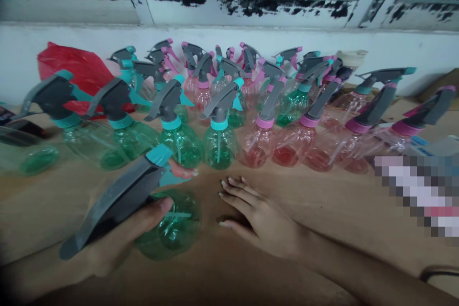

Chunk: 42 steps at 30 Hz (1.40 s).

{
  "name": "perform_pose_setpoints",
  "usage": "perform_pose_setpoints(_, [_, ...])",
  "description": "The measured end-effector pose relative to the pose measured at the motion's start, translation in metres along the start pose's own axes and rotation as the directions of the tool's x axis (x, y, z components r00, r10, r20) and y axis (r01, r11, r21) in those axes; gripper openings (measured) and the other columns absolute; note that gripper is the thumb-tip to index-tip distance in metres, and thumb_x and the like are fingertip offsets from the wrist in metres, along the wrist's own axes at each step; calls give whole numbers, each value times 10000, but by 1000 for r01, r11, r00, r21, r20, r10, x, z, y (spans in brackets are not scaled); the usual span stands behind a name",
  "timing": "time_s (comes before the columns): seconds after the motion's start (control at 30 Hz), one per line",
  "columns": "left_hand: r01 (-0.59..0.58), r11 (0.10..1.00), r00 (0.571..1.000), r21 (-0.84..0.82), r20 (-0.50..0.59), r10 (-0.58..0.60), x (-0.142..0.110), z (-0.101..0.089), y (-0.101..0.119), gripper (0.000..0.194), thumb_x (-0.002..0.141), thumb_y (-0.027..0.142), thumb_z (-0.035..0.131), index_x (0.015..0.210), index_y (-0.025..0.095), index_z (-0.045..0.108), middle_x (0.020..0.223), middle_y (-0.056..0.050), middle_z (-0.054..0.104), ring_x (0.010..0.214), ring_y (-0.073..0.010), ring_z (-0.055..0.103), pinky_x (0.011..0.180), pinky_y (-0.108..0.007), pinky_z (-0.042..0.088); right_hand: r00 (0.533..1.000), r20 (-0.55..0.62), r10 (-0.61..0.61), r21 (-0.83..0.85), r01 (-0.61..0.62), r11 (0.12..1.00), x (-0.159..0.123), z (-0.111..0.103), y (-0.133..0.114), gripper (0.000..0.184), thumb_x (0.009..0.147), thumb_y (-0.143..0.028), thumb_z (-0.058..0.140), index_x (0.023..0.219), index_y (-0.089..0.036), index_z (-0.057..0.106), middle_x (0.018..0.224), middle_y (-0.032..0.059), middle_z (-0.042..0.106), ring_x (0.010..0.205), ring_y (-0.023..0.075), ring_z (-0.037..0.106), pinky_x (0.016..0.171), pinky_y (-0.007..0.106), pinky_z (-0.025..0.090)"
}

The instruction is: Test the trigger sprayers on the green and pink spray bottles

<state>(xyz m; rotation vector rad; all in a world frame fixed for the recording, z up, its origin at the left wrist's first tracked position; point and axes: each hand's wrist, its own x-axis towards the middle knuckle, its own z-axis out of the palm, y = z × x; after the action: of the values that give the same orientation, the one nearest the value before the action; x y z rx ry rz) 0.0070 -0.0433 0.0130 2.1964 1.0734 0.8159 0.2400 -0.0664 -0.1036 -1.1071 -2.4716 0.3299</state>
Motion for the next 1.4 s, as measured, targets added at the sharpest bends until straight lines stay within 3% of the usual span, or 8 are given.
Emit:
perform_pose_setpoints(0.07, [4, 999, 1000, -48, 4, -4, 0, -1, -1, 273, 727, 240, 495, 992, 281, 548, 541, 55, 500, 422, -157, 444, 449, -299, 459, 1000, 3, -1, 1, 1, 1000, 0, 0, 0, 500, 915, -365, 516, 1376, -198, 421, 1409, 57, 474, 1348, 223, 352, 1112, 467, 327])
perform_pose_setpoints(0.2, [-20, 998, 1000, -61, -7, 19, 0, -2, -2, 191, 686, 205, 518, 865, 271, 527, 703, 18, 587, 555, -177, 557, 541, -310, 515, 1000, -2, 3, 5, -3, 1000, 0, 0, 0, 501, 915, -359, 518, 1381, -207, 416, 1411, 60, 471, 1348, 228, 353, 1110, 476, 327])
perform_pose_setpoints(0.4, [-46, 994, 998, -103, -38, 43, 3, 1, -1, 248, 662, 183, 522, 893, 272, 544, 795, 4, 616, 637, -198, 586, 636, -337, 526, 1000, 6, 7, 2, -7, 1000, 1, -1, -1, 504, 918, -357, 514, 1387, -209, 405, 1411, 63, 471, 1347, 225, 356, 1112, 474, 326])
perform_pose_setpoints(0.53, [-25, 993, 997, -117, -82, 15, 4, 5, -1, 199, 670, 156, 530, 845, 250, 529, 744, 16, 557, 575, -165, 538, 589, -312, 503, 1000, 14, 8, -7, -8, 1000, 0, -1, -1, 495, 922, -372, 505, 1372, -183, 424, 1412, 69, 471, 1353, 217, 345, 1116, 461, 326])
perform_pose_setpoints(0.83, [-42, 997, 997, -65, -68, 37, 0, 6, -3, 133, 735, 153, 507, 802, 253, 452, 750, 15, 530, 637, -162, 562, 630, -306, 519, 1000, 25, 5, -17, -4, 1000, 0, -2, -1, 495, 929, -380, 490, 1377, -183, 415, 1418, 62, 464, 1354, 214, 343, 1118, 455, 325])
perform_pose_setpoints(1.17, [-74, 994, 988, -75, -140, 63, 0, 10, -4, 97, 729, 144, 505, 759, 235, 514, 765, 16, 563, 619, -141, 565, 608, -286, 514, 1000, 8, -2, -30, 3, 1000, 0, -1, -1, 489, 927, -374, 498, 1364, -165, 435, 1411, 69, 471, 1347, 218, 355, 1117, 458, 324])
perform_pose_setpoints(1.4, [-46, 988, 994, -149, -110, 30, 1, 10, -3, 126, 728, 126, 517, 792, 233, 533, 809, 15, 582, 582, -129, 543, 568, -278, 502, 1000, 14, -1, -42, 2, 999, 0, 1, 0, 500, 928, -387, 488, 1370, -162, 426, 1422, 59, 457, 1355, 211, 340, 1118, 449, 324])
